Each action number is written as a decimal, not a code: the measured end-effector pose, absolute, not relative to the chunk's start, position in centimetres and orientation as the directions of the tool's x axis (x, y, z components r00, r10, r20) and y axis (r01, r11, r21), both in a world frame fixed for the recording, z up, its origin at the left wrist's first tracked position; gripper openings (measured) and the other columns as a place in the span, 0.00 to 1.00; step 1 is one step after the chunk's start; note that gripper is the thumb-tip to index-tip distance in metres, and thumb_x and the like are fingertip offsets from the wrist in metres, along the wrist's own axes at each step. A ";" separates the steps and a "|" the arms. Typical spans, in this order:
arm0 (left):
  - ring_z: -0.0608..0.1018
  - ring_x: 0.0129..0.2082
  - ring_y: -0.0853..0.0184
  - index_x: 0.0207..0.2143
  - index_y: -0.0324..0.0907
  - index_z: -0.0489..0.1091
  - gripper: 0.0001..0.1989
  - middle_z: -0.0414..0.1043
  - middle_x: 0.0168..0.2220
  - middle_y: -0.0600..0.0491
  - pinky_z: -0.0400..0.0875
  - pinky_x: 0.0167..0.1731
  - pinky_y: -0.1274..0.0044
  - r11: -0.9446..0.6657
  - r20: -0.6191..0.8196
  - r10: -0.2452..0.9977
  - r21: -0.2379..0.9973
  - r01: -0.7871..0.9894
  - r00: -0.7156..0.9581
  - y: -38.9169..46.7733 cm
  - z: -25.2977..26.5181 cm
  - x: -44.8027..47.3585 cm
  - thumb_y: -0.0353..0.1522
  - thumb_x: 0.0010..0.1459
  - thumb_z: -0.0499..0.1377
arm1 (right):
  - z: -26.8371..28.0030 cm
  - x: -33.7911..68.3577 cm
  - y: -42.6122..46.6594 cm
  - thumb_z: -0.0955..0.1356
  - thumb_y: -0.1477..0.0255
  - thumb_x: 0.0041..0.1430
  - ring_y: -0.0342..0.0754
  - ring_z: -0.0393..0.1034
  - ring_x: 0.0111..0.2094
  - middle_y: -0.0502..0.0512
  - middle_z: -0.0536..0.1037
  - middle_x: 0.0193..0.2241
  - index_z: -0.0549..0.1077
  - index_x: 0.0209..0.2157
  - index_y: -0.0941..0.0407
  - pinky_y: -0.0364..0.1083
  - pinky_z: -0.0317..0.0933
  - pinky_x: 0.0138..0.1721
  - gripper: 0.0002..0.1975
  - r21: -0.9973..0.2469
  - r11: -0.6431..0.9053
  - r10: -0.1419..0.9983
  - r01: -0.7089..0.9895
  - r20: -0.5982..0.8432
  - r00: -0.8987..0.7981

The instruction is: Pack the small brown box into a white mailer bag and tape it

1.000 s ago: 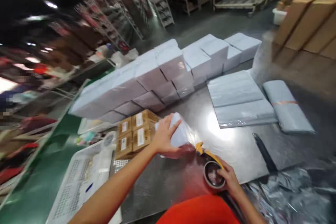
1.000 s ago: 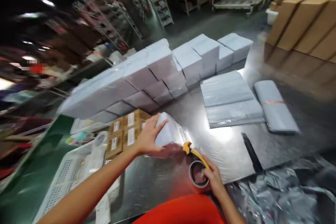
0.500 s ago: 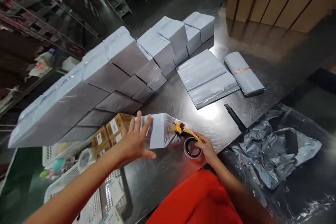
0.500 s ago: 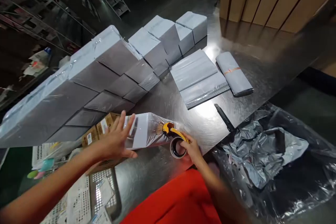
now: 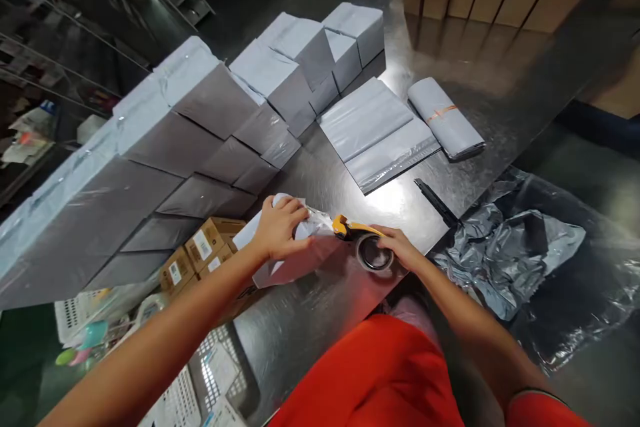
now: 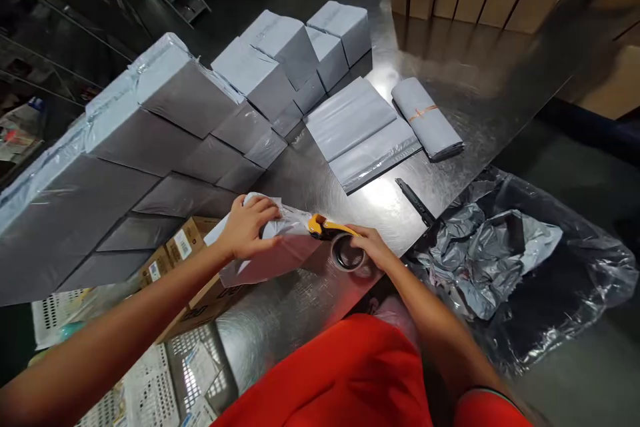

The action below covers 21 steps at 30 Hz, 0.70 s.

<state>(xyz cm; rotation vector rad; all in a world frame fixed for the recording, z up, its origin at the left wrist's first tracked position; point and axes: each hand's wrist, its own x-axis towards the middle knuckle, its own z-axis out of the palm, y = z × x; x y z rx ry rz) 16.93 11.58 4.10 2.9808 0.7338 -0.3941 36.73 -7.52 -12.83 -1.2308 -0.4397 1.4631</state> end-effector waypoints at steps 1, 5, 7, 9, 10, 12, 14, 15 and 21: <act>0.70 0.53 0.49 0.42 0.40 0.73 0.27 0.73 0.47 0.42 0.57 0.52 0.50 -0.857 -0.251 0.505 -0.030 0.515 0.826 11.4 4.1 17.3 0.52 0.53 0.52 | -13.0 36.4 -9.5 0.69 0.71 0.37 0.58 0.72 0.51 0.51 0.82 0.44 0.81 0.45 0.54 0.58 0.59 0.61 0.28 -0.811 -0.320 0.875 -0.489 -0.451 0.175; 0.67 0.58 0.45 0.48 0.43 0.73 0.26 0.67 0.59 0.44 0.58 0.54 0.47 -0.640 -0.173 0.759 -0.028 0.768 0.627 10.0 3.8 19.7 0.50 0.57 0.51 | -13.8 31.9 -15.1 0.70 0.72 0.38 0.60 0.70 0.56 0.53 0.81 0.49 0.81 0.46 0.53 0.59 0.58 0.63 0.27 -0.788 -0.275 0.808 -0.550 -0.500 0.313; 0.66 0.59 0.41 0.52 0.43 0.71 0.28 0.62 0.63 0.42 0.58 0.54 0.43 -0.400 -0.129 0.909 0.004 0.916 0.397 9.2 3.5 20.9 0.50 0.59 0.49 | -14.0 29.6 -14.9 0.70 0.71 0.38 0.60 0.70 0.56 0.53 0.81 0.50 0.81 0.46 0.52 0.59 0.58 0.63 0.27 -0.778 -0.206 0.784 -0.594 -0.494 0.376; 0.62 0.61 0.35 0.58 0.41 0.67 0.34 0.57 0.66 0.36 0.55 0.54 0.39 -0.136 -0.116 0.983 0.045 0.990 0.140 8.8 3.3 21.5 0.53 0.60 0.46 | -14.2 28.4 -13.5 0.70 0.71 0.38 0.60 0.70 0.55 0.53 0.81 0.48 0.81 0.45 0.52 0.58 0.57 0.63 0.27 -0.773 -0.148 0.769 -0.617 -0.482 0.420; 0.58 0.64 0.32 0.62 0.39 0.63 0.38 0.52 0.68 0.34 0.52 0.54 0.37 -0.055 -0.123 0.990 0.068 0.996 0.063 8.7 3.3 21.4 0.55 0.60 0.45 | -14.2 28.3 -12.8 0.70 0.70 0.38 0.59 0.70 0.55 0.52 0.81 0.48 0.81 0.45 0.52 0.58 0.57 0.63 0.26 -0.772 -0.134 0.769 -0.622 -0.477 0.426; 0.43 0.69 0.32 0.69 0.36 0.51 0.46 0.37 0.71 0.31 0.44 0.56 0.34 -0.037 -0.129 0.990 0.107 0.994 0.051 8.6 3.7 20.4 0.58 0.59 0.43 | -14.1 28.9 -11.8 0.71 0.71 0.37 0.59 0.71 0.54 0.51 0.82 0.47 0.81 0.44 0.51 0.58 0.56 0.63 0.26 -0.771 -0.139 0.782 -0.622 -0.470 0.408; 0.33 0.71 0.36 0.71 0.35 0.39 0.53 0.25 0.72 0.32 0.38 0.58 0.35 -0.259 -0.152 0.949 0.119 0.959 0.275 8.6 4.7 18.6 0.61 0.56 0.46 | -14.0 29.5 -11.7 0.72 0.71 0.36 0.60 0.71 0.54 0.51 0.82 0.45 0.82 0.42 0.51 0.58 0.56 0.63 0.25 -0.768 -0.159 0.800 -0.621 -0.469 0.375; 0.32 0.71 0.38 0.71 0.35 0.37 0.56 0.23 0.72 0.32 0.36 0.59 0.37 -0.440 -0.179 0.873 0.111 0.891 0.454 8.6 5.3 17.5 0.62 0.53 0.49 | -13.9 29.7 -11.9 0.72 0.71 0.36 0.60 0.71 0.54 0.50 0.82 0.45 0.82 0.42 0.50 0.59 0.56 0.63 0.24 -0.763 -0.163 0.805 -0.625 -0.470 0.363; 0.41 0.71 0.38 0.65 0.48 0.60 0.49 0.44 0.72 0.42 0.23 0.64 0.45 -0.998 -0.413 -0.045 0.053 -0.026 0.909 9.3 6.4 14.2 0.50 0.41 0.67 | -14.7 28.5 -13.4 0.71 0.72 0.36 0.59 0.71 0.54 0.50 0.82 0.45 0.82 0.41 0.50 0.58 0.54 0.64 0.24 -0.722 -0.128 0.790 -0.679 -0.489 0.370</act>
